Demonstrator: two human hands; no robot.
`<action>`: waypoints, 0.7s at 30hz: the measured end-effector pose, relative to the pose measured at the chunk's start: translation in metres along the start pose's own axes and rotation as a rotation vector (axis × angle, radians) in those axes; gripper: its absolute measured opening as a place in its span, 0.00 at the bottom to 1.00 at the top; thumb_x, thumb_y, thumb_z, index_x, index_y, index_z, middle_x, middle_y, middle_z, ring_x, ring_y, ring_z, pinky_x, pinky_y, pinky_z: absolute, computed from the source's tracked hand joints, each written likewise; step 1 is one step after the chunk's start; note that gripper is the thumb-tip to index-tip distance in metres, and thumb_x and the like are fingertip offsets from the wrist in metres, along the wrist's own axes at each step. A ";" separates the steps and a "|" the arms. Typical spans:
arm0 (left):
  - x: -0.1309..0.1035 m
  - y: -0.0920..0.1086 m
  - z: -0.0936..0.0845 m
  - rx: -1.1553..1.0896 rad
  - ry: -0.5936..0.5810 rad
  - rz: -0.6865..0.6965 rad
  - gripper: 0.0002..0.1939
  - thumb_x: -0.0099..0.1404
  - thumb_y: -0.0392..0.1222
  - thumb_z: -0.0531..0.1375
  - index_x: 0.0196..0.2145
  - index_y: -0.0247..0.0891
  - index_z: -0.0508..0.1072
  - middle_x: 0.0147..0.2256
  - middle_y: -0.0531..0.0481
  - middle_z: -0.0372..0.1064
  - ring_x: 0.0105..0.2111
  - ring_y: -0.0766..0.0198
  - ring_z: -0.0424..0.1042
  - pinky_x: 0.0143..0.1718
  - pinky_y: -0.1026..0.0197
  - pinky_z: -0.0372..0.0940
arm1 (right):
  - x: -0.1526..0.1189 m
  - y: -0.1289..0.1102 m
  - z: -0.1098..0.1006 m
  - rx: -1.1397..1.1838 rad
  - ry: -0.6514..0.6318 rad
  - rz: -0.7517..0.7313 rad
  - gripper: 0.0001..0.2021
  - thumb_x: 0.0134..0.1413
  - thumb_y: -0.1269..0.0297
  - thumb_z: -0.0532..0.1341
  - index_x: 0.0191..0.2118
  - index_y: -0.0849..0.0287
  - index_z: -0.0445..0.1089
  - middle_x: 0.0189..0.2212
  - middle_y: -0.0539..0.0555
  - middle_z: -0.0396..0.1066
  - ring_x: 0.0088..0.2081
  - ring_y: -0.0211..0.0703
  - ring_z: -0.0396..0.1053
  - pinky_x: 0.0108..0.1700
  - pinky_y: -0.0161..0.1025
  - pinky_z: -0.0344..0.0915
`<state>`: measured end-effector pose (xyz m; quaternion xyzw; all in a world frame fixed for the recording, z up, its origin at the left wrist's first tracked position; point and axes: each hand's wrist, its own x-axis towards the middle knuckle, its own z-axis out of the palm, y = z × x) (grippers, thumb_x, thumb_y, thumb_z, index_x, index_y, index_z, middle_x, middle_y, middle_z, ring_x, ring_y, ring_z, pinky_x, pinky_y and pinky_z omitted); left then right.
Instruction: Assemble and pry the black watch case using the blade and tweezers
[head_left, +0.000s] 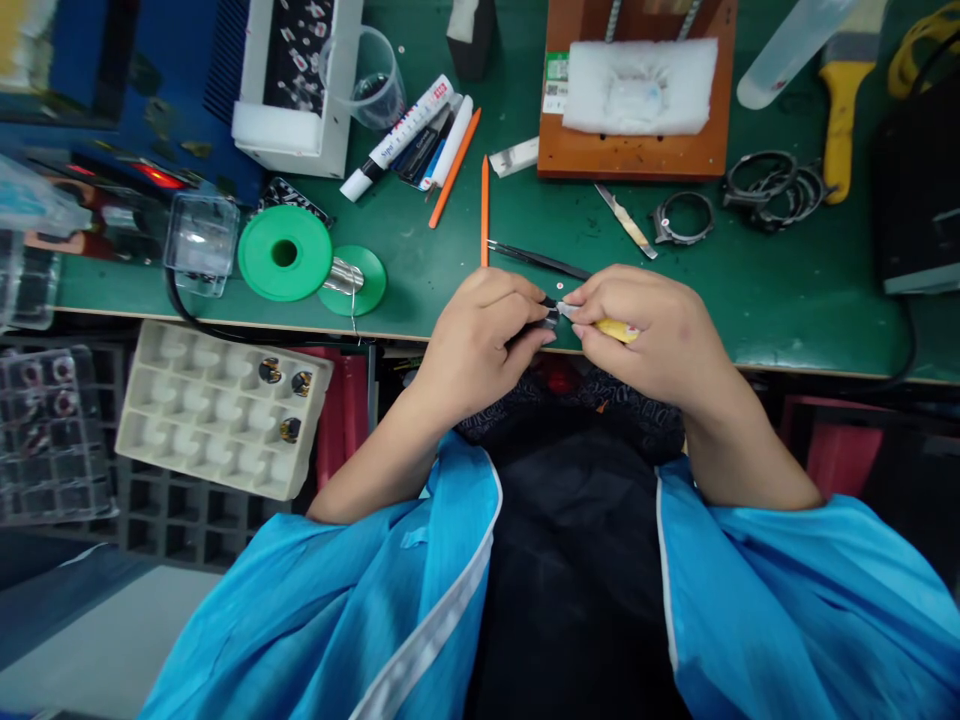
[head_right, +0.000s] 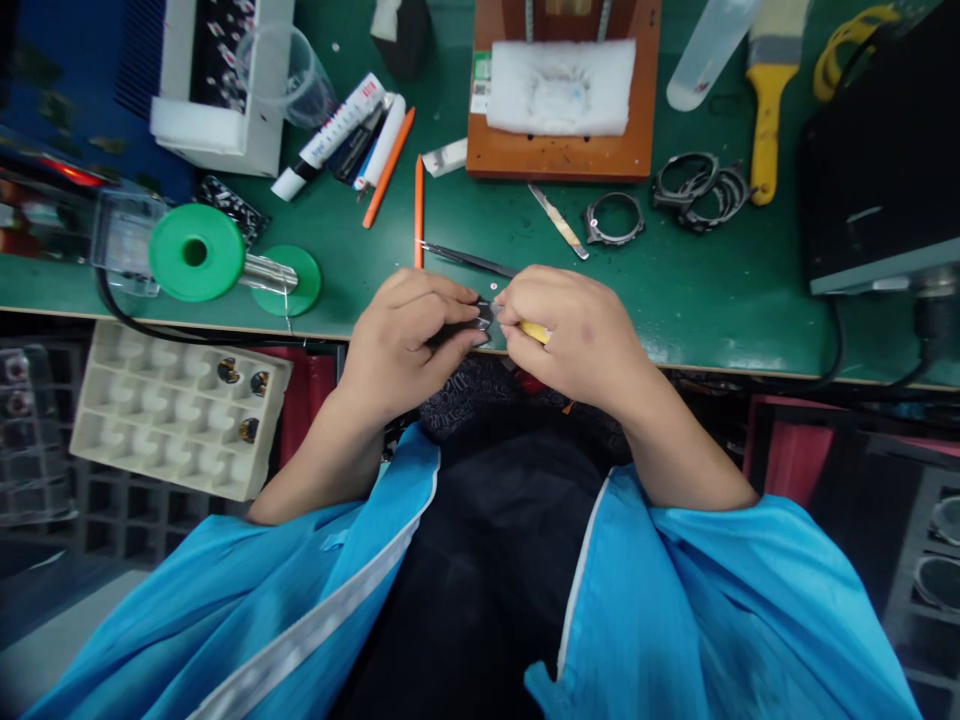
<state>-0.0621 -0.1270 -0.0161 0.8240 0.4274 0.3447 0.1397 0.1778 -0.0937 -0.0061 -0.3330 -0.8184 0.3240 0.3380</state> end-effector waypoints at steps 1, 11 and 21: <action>0.000 0.000 0.000 -0.003 0.000 0.002 0.02 0.75 0.38 0.66 0.44 0.38 0.77 0.46 0.47 0.80 0.49 0.58 0.79 0.53 0.51 0.73 | 0.000 0.000 0.000 0.008 -0.004 0.001 0.05 0.61 0.72 0.63 0.35 0.55 0.74 0.42 0.52 0.80 0.47 0.51 0.80 0.47 0.46 0.73; 0.000 -0.001 0.002 -0.006 0.025 0.030 0.03 0.74 0.38 0.67 0.44 0.37 0.77 0.45 0.47 0.79 0.48 0.58 0.78 0.53 0.52 0.72 | 0.000 0.000 0.000 0.013 0.005 -0.009 0.05 0.61 0.73 0.64 0.36 0.57 0.75 0.43 0.53 0.79 0.48 0.51 0.80 0.48 0.45 0.72; 0.000 -0.003 0.002 -0.008 0.019 0.035 0.04 0.74 0.38 0.67 0.44 0.37 0.77 0.45 0.47 0.79 0.48 0.58 0.78 0.53 0.53 0.72 | 0.001 0.000 -0.002 0.020 -0.010 -0.006 0.05 0.62 0.73 0.64 0.35 0.56 0.74 0.43 0.53 0.80 0.47 0.51 0.80 0.47 0.45 0.73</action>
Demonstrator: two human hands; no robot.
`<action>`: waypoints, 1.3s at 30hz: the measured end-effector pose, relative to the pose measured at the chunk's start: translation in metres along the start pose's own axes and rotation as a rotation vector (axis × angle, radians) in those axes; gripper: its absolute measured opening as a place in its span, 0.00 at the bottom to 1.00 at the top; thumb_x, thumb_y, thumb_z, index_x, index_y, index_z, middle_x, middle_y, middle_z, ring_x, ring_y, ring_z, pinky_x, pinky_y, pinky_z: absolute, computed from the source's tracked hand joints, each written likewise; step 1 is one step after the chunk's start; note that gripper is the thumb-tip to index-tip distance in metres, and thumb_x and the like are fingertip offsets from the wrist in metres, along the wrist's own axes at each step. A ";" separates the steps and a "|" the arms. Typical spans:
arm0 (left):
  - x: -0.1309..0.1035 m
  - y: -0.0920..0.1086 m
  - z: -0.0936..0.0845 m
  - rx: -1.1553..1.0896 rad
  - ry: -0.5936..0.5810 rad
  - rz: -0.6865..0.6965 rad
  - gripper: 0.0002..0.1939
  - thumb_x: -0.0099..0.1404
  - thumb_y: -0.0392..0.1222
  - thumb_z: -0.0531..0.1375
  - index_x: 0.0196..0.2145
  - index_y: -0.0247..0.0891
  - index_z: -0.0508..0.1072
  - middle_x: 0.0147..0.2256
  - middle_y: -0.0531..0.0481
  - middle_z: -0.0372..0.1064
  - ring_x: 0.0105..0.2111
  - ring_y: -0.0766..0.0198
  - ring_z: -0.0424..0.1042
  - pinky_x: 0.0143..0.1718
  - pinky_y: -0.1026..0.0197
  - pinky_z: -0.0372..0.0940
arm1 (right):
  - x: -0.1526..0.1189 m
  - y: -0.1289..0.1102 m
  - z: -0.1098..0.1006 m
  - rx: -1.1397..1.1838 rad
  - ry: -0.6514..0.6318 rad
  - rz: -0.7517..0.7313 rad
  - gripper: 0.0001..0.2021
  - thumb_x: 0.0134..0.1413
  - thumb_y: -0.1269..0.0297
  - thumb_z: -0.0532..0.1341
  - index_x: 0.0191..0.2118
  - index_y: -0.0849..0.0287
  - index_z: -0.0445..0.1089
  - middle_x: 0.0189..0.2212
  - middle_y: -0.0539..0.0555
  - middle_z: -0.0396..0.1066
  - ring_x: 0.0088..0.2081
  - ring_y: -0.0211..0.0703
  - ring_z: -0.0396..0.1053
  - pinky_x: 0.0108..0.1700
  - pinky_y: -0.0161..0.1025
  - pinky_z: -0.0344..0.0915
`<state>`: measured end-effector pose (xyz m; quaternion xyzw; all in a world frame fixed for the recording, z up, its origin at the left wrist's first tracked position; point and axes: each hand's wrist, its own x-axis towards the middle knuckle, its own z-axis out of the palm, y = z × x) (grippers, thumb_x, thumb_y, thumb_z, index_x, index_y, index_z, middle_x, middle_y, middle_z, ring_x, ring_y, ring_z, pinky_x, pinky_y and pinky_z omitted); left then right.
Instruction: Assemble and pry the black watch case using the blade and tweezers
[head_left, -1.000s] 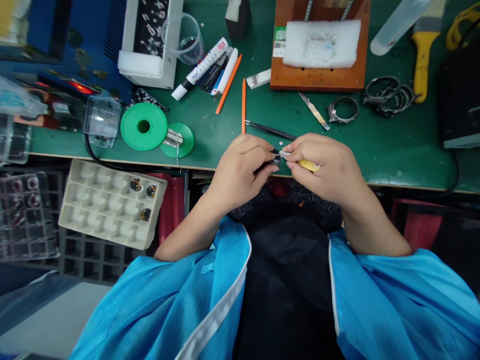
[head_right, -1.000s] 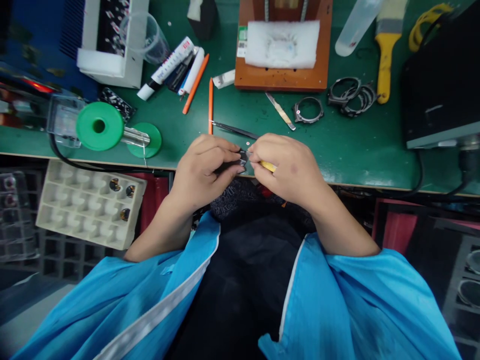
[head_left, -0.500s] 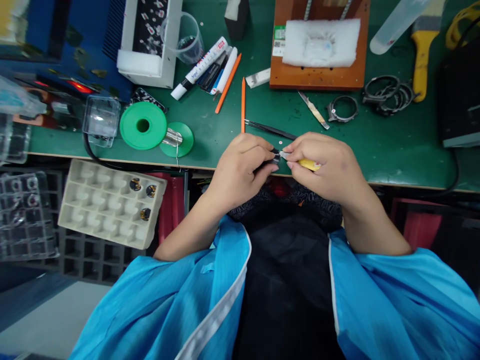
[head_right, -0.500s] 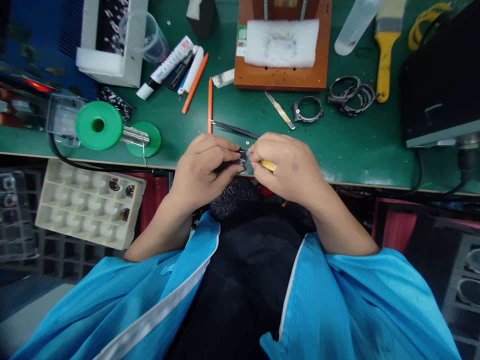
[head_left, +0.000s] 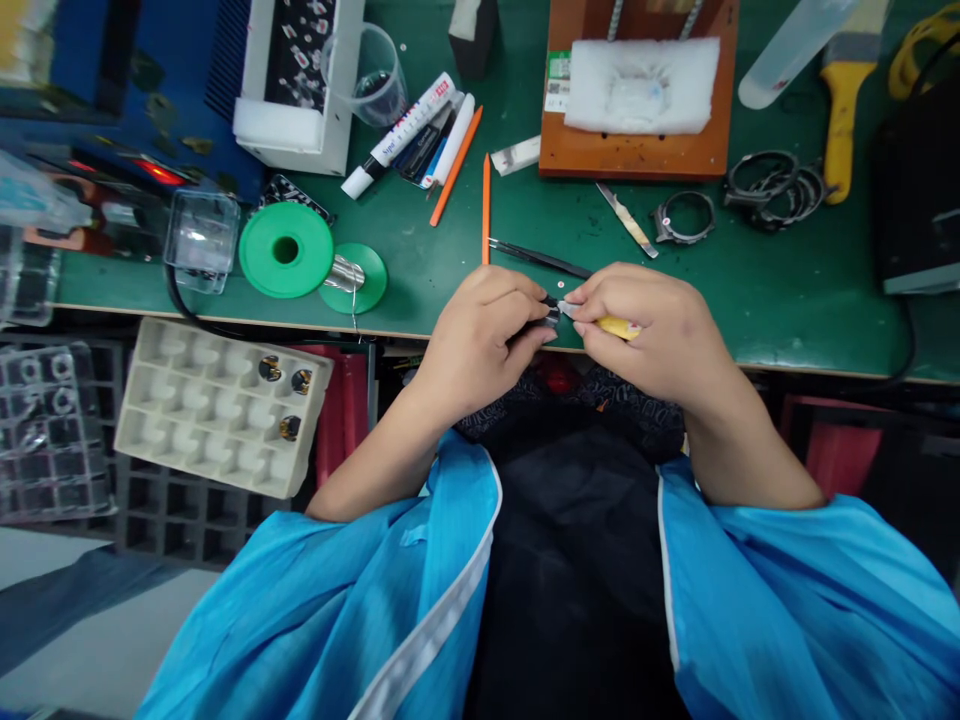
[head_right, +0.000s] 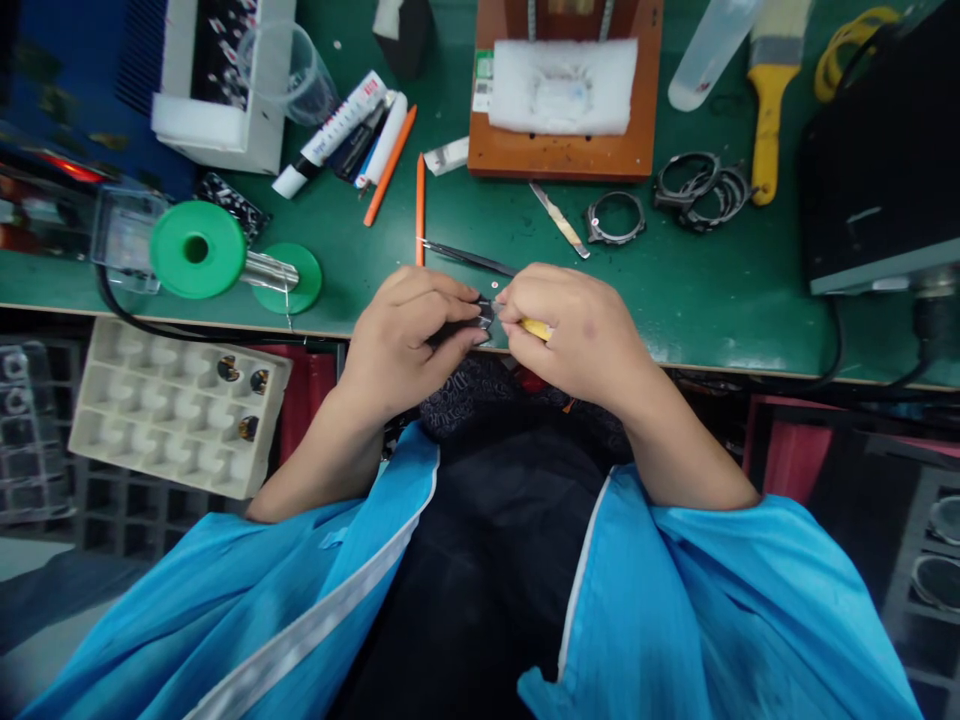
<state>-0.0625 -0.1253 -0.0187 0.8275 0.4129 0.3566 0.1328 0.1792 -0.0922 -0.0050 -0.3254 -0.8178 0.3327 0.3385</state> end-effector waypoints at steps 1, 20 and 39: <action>0.000 0.000 0.000 -0.002 0.000 -0.002 0.04 0.74 0.38 0.67 0.44 0.36 0.77 0.46 0.47 0.79 0.48 0.58 0.78 0.53 0.53 0.72 | 0.000 0.000 0.000 0.009 -0.004 -0.001 0.05 0.61 0.73 0.64 0.34 0.56 0.74 0.42 0.53 0.79 0.47 0.51 0.80 0.46 0.45 0.73; -0.001 0.000 0.000 0.000 -0.009 -0.016 0.04 0.74 0.38 0.67 0.44 0.36 0.77 0.46 0.47 0.79 0.48 0.58 0.78 0.53 0.51 0.72 | 0.001 -0.002 0.001 -0.019 0.018 -0.002 0.06 0.61 0.73 0.63 0.33 0.57 0.74 0.41 0.53 0.79 0.46 0.51 0.80 0.46 0.45 0.72; -0.002 0.000 0.000 -0.008 -0.015 -0.027 0.06 0.75 0.40 0.66 0.47 0.38 0.76 0.47 0.48 0.79 0.50 0.57 0.79 0.55 0.51 0.71 | 0.001 -0.005 0.001 0.009 0.085 0.064 0.05 0.62 0.70 0.64 0.38 0.54 0.77 0.44 0.53 0.81 0.48 0.51 0.80 0.49 0.47 0.75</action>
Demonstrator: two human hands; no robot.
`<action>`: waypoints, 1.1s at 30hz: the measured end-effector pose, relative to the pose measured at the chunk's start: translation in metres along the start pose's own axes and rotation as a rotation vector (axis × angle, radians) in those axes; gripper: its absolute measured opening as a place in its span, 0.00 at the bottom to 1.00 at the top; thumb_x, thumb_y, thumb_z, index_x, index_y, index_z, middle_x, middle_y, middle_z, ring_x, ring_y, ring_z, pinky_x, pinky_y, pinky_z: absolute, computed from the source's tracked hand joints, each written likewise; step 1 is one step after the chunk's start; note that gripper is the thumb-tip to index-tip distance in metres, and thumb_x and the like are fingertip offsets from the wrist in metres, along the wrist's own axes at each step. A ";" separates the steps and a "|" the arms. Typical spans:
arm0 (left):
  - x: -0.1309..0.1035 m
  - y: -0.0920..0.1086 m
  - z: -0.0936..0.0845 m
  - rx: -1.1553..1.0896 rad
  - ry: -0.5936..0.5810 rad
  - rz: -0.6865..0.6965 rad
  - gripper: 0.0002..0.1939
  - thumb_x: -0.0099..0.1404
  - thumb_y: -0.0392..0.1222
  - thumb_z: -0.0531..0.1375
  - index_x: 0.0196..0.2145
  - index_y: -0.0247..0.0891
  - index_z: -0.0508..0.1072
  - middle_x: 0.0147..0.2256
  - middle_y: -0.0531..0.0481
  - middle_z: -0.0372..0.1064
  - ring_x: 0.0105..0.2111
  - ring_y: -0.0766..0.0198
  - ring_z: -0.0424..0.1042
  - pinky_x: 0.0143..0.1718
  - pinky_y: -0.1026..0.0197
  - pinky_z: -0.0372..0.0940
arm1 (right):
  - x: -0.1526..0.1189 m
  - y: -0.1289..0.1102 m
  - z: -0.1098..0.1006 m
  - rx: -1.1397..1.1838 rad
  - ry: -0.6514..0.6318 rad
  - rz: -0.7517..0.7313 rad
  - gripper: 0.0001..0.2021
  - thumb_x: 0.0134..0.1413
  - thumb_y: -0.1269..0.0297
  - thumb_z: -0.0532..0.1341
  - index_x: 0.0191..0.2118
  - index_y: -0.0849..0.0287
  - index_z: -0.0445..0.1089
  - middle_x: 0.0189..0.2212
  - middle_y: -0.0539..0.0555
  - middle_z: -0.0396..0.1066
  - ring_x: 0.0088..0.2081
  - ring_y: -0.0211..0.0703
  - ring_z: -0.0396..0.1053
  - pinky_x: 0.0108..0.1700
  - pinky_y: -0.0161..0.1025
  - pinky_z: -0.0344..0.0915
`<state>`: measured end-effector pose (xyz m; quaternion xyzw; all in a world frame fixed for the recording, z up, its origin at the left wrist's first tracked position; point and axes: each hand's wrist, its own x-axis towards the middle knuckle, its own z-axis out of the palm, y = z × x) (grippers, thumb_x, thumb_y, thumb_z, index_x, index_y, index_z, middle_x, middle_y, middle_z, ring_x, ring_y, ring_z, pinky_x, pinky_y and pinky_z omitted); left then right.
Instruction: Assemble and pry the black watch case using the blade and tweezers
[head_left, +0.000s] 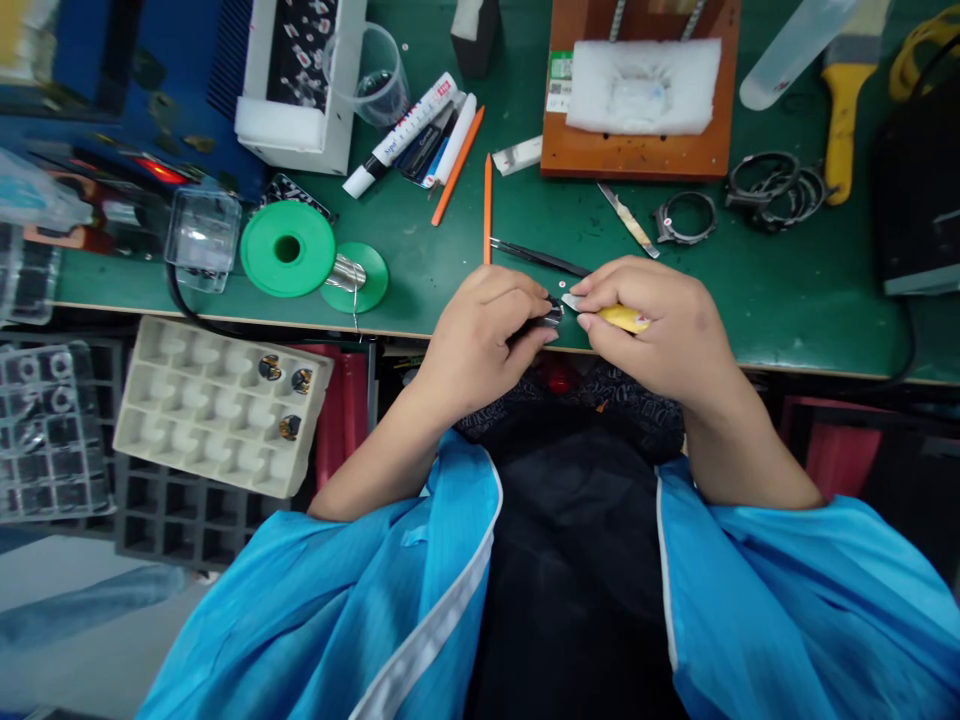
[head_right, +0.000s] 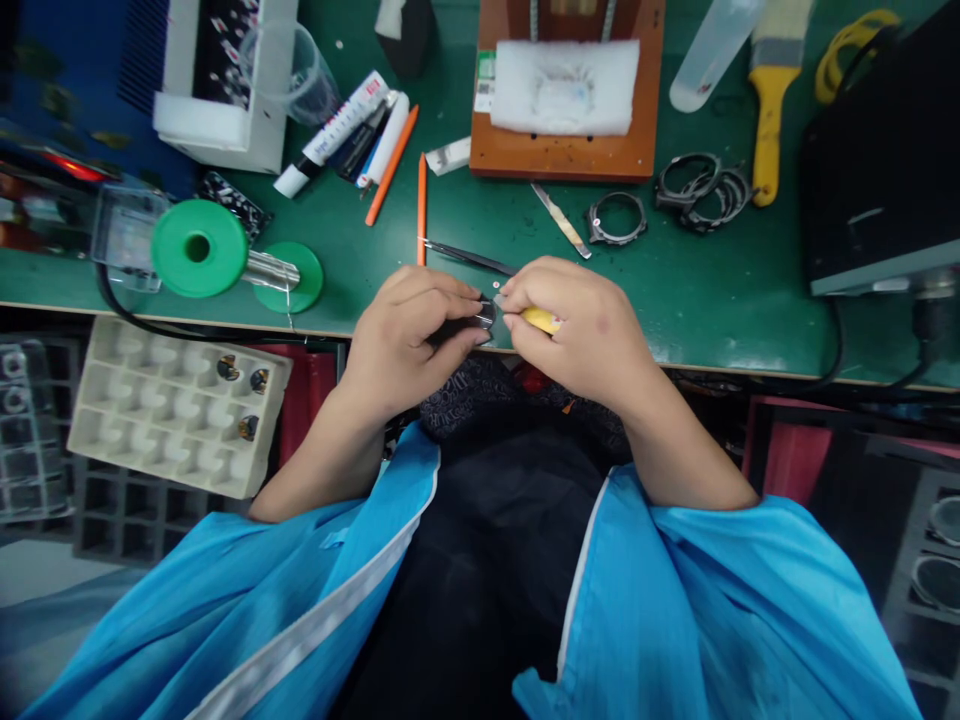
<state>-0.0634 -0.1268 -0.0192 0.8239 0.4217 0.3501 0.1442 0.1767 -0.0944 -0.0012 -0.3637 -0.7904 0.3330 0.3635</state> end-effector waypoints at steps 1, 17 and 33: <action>0.000 0.000 0.000 0.007 -0.002 -0.003 0.09 0.75 0.40 0.66 0.50 0.38 0.76 0.48 0.47 0.80 0.50 0.57 0.79 0.55 0.50 0.71 | 0.000 0.000 0.000 -0.008 0.009 0.000 0.04 0.63 0.70 0.65 0.39 0.54 0.77 0.44 0.53 0.81 0.48 0.52 0.80 0.50 0.48 0.75; -0.005 0.004 -0.005 0.081 -0.094 0.149 0.11 0.77 0.46 0.65 0.48 0.33 0.78 0.49 0.41 0.78 0.48 0.55 0.76 0.53 0.52 0.70 | -0.005 0.022 -0.015 -0.232 -0.045 -0.193 0.08 0.72 0.62 0.64 0.50 0.57 0.79 0.52 0.60 0.78 0.54 0.62 0.78 0.57 0.60 0.75; 0.019 0.018 0.036 -0.285 0.328 -0.039 0.10 0.77 0.47 0.66 0.43 0.38 0.81 0.38 0.48 0.76 0.38 0.66 0.75 0.38 0.62 0.71 | -0.002 0.033 -0.036 -0.146 -0.016 -0.369 0.10 0.69 0.61 0.70 0.52 0.54 0.77 0.49 0.57 0.79 0.49 0.58 0.79 0.54 0.57 0.74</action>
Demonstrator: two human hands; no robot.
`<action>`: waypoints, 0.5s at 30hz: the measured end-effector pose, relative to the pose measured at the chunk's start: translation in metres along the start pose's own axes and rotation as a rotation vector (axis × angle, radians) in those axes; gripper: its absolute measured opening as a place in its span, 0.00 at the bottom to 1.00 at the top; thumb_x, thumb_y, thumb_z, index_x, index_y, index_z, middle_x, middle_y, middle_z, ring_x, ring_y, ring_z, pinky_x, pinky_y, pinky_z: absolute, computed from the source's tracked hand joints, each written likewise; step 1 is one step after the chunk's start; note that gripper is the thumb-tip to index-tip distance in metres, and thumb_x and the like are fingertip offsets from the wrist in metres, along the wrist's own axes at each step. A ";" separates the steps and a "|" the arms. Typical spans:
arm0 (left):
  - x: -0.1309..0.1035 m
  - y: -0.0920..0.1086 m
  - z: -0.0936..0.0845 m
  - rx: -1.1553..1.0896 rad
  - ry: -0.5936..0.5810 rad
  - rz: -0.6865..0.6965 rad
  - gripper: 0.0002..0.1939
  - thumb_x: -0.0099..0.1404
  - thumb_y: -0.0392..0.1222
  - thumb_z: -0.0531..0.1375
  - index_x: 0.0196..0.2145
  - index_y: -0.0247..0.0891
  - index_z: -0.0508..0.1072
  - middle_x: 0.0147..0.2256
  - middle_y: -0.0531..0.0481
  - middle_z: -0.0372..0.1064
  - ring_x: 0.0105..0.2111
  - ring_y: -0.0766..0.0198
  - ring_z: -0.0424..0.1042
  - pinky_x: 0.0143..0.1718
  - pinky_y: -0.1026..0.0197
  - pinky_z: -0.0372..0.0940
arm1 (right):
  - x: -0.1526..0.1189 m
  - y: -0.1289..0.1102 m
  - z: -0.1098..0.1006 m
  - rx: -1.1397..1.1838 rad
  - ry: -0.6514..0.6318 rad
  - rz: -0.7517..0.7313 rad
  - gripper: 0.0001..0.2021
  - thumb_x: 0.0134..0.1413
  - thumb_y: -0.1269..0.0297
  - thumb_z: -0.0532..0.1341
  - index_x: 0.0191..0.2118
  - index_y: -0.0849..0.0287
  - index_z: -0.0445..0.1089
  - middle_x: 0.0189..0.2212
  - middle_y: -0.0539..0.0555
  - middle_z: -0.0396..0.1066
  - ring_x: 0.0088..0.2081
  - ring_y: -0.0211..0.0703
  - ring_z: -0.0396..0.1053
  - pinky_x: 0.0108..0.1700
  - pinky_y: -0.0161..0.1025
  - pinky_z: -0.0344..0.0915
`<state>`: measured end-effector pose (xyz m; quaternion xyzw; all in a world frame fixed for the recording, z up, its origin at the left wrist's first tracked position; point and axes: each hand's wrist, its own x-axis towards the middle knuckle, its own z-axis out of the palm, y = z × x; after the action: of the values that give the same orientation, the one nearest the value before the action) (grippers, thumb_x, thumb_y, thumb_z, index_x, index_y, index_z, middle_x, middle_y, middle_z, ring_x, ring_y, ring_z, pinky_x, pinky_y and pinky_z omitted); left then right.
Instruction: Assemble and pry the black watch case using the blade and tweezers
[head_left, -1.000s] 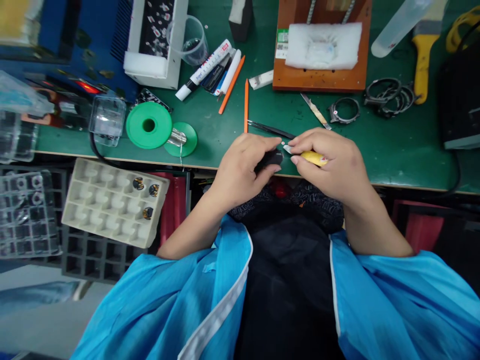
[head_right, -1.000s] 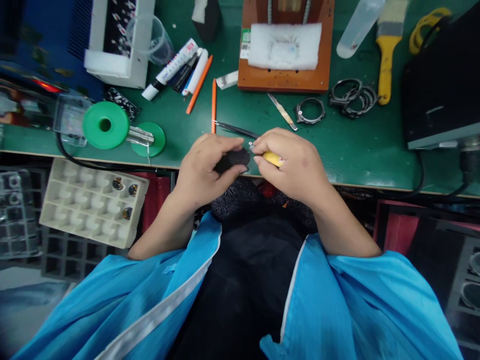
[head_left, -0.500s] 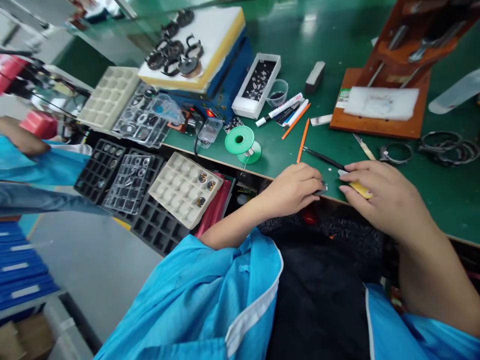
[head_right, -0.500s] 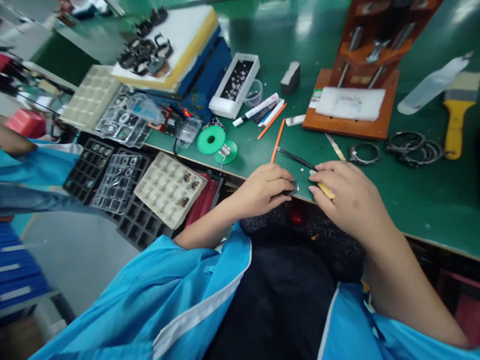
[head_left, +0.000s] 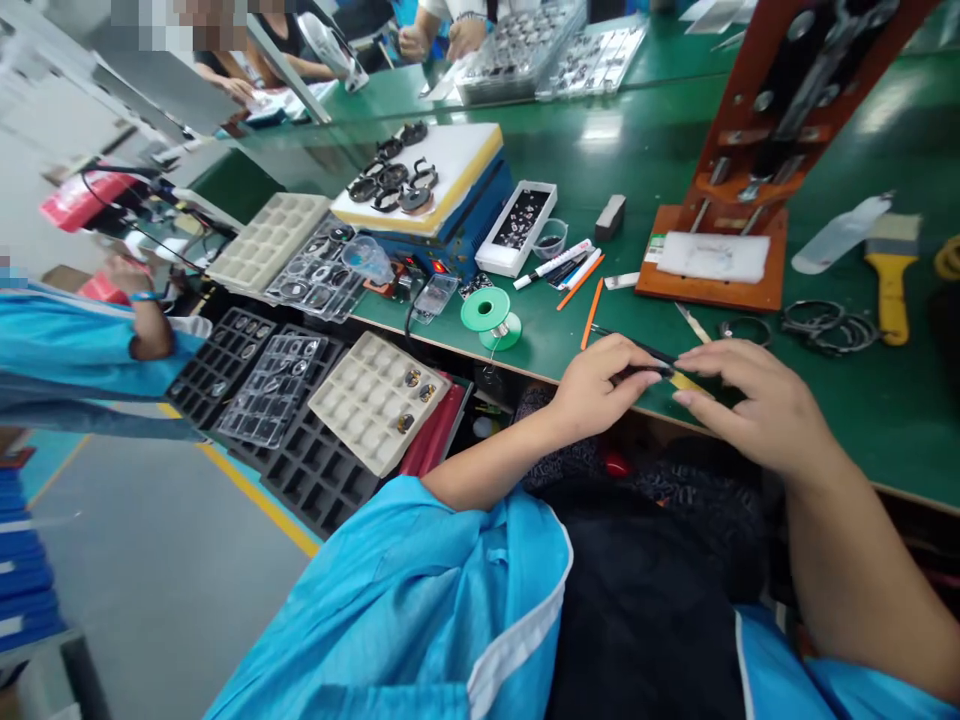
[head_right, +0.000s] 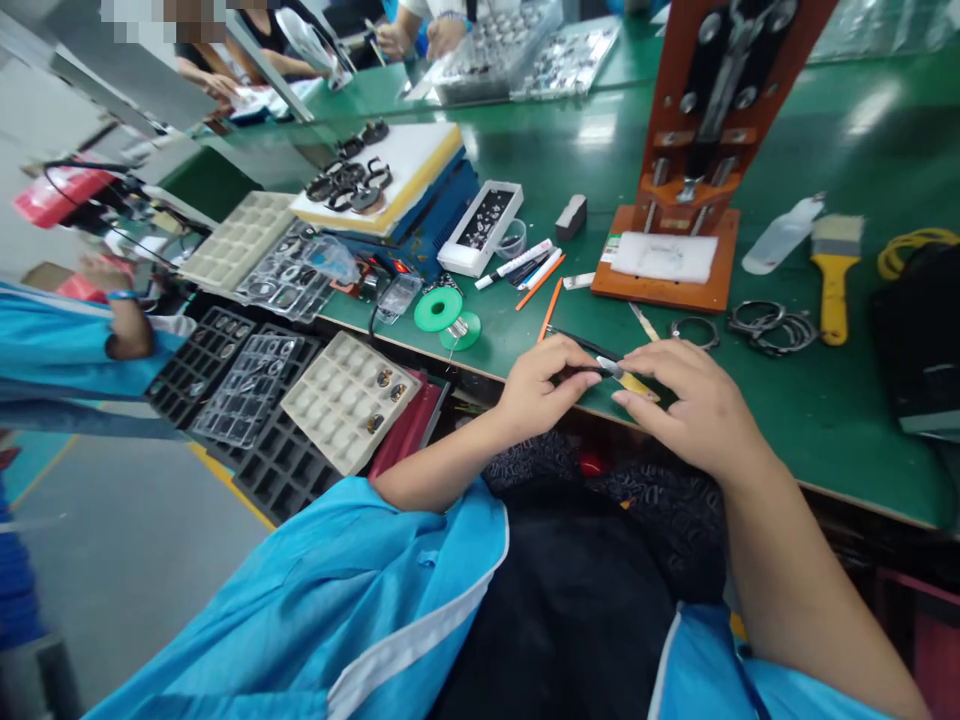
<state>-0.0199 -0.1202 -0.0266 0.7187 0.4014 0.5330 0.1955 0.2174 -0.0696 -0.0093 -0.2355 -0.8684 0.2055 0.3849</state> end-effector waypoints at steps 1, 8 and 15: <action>0.002 0.001 0.005 -0.042 0.006 0.005 0.10 0.76 0.47 0.67 0.43 0.37 0.81 0.38 0.48 0.76 0.37 0.67 0.74 0.37 0.64 0.70 | 0.000 0.000 -0.001 0.030 0.001 -0.005 0.09 0.69 0.62 0.70 0.51 0.53 0.77 0.47 0.56 0.79 0.48 0.56 0.79 0.53 0.54 0.74; 0.002 0.008 0.024 -0.081 0.040 0.025 0.10 0.77 0.46 0.66 0.45 0.36 0.81 0.40 0.46 0.79 0.38 0.66 0.77 0.38 0.64 0.71 | 0.000 0.003 -0.003 0.134 -0.004 0.146 0.06 0.68 0.60 0.67 0.39 0.54 0.78 0.37 0.51 0.79 0.37 0.45 0.77 0.42 0.43 0.70; -0.081 0.003 0.016 0.231 -0.273 0.015 0.17 0.80 0.48 0.55 0.53 0.36 0.78 0.46 0.39 0.80 0.49 0.57 0.79 0.53 0.51 0.75 | 0.000 0.004 -0.001 0.076 0.176 0.328 0.10 0.60 0.56 0.66 0.35 0.56 0.78 0.31 0.51 0.74 0.31 0.42 0.68 0.35 0.39 0.62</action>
<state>-0.0132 -0.1836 -0.0797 0.8052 0.4243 0.3821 0.1601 0.2187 -0.0665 -0.0105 -0.3763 -0.7730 0.2765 0.4295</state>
